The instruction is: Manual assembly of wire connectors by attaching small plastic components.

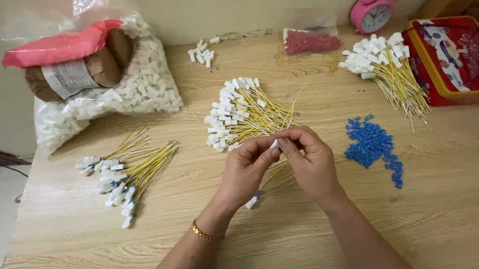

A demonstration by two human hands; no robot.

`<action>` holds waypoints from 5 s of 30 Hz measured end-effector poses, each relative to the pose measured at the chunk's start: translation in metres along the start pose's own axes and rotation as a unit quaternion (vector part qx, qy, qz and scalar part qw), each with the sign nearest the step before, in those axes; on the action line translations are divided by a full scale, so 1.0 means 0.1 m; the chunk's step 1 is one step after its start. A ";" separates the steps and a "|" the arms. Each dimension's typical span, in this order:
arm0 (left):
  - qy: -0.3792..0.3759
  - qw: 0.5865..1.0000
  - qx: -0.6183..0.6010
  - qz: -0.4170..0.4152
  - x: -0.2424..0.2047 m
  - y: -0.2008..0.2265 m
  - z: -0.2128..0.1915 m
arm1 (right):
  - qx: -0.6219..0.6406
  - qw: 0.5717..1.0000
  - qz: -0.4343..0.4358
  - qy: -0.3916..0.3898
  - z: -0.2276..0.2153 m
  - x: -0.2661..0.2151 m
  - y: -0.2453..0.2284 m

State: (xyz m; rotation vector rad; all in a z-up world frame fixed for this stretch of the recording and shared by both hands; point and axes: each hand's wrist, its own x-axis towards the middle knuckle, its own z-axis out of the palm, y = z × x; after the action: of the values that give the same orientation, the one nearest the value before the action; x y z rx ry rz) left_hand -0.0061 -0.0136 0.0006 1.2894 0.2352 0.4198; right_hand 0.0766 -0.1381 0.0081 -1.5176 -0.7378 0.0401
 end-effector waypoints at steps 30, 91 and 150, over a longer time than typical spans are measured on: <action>-0.116 0.862 0.494 0.002 0.06 0.25 -0.56 | -0.386 0.922 0.023 0.026 -0.94 -0.12 0.38; 0.008 1.000 0.013 0.000 -0.15 -0.04 -0.03 | -0.105 0.993 0.036 -0.028 0.01 -0.05 -0.04; -0.186 0.566 0.766 0.243 2.18 -1.00 -0.10 | -0.632 0.772 0.062 -0.026 -1.46 0.52 1.06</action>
State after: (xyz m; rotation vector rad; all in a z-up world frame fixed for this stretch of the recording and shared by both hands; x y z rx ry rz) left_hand 0.2032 0.0674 -0.0843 3.2051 -0.2533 0.3352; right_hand 0.2286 -0.2323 -0.0490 -2.8699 -0.7145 -0.4009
